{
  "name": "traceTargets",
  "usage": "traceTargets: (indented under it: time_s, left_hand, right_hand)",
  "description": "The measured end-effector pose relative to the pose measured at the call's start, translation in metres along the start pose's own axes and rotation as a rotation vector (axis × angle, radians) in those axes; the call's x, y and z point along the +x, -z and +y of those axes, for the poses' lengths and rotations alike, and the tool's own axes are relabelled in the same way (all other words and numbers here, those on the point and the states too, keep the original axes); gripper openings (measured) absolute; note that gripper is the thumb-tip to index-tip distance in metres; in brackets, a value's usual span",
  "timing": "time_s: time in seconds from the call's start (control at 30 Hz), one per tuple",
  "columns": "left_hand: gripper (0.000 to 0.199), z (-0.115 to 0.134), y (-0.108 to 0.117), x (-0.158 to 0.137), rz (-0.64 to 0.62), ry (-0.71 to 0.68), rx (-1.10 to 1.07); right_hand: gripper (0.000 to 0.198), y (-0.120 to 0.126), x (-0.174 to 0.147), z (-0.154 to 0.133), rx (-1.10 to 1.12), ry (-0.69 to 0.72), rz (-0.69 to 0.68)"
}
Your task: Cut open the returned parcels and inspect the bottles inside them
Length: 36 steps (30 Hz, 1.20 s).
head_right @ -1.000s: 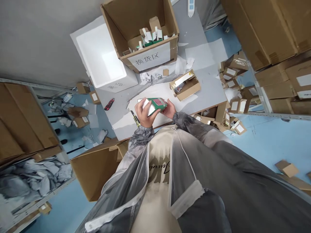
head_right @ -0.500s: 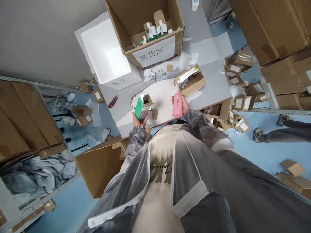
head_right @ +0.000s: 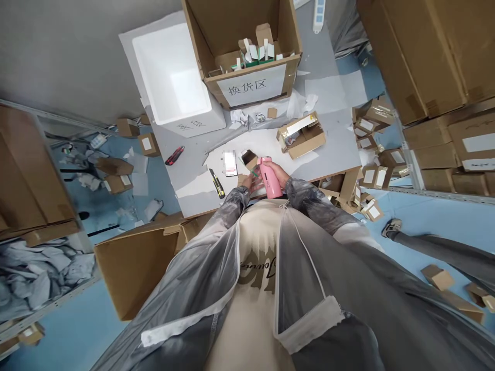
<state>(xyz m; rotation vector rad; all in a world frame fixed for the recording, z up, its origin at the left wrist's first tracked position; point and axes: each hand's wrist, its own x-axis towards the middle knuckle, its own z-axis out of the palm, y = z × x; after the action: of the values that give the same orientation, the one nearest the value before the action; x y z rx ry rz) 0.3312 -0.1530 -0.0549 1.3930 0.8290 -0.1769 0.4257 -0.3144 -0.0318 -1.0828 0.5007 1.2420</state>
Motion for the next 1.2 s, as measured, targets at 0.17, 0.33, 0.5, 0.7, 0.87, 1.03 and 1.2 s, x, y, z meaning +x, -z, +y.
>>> traceTargets:
  time_s: [0.17,0.33,0.5,0.7,0.87,1.03,1.2]
  left_hand:
    - [0.043,-0.022,-0.003,0.036,0.184,0.459,-0.051]
    - [0.053,-0.017,0.007,0.033,0.256,0.529,-0.098]
    - [0.107,0.002,0.009,-0.018,-0.054,0.126,-0.064]
    - [0.125,0.026,-0.004,-0.048,-0.158,-0.469,0.509]
    - [0.086,0.043,-0.009,-0.038,0.048,-0.534,0.693]
    - [0.079,0.066,0.0,-0.037,0.135,-0.654,0.878]
    - [0.099,0.08,0.015,-0.034,0.07,-0.683,0.803]
  right_hand:
    - [0.067,-0.006,-0.009,-0.002,-0.003,0.21,0.015]
    - [0.083,-0.007,-0.036,-0.015,0.001,0.417,-0.023]
    - [0.085,-0.022,-0.061,-0.037,-0.074,0.622,-0.022]
    - [0.086,-0.041,-0.071,-0.059,-0.237,0.704,-0.091]
    - [0.074,-0.049,-0.066,-0.07,-0.196,0.737,-0.08]
    - [0.079,-0.054,-0.057,-0.078,-0.072,0.651,-0.002]
    - [0.095,-0.058,-0.053,-0.076,-0.009,0.511,-0.036]
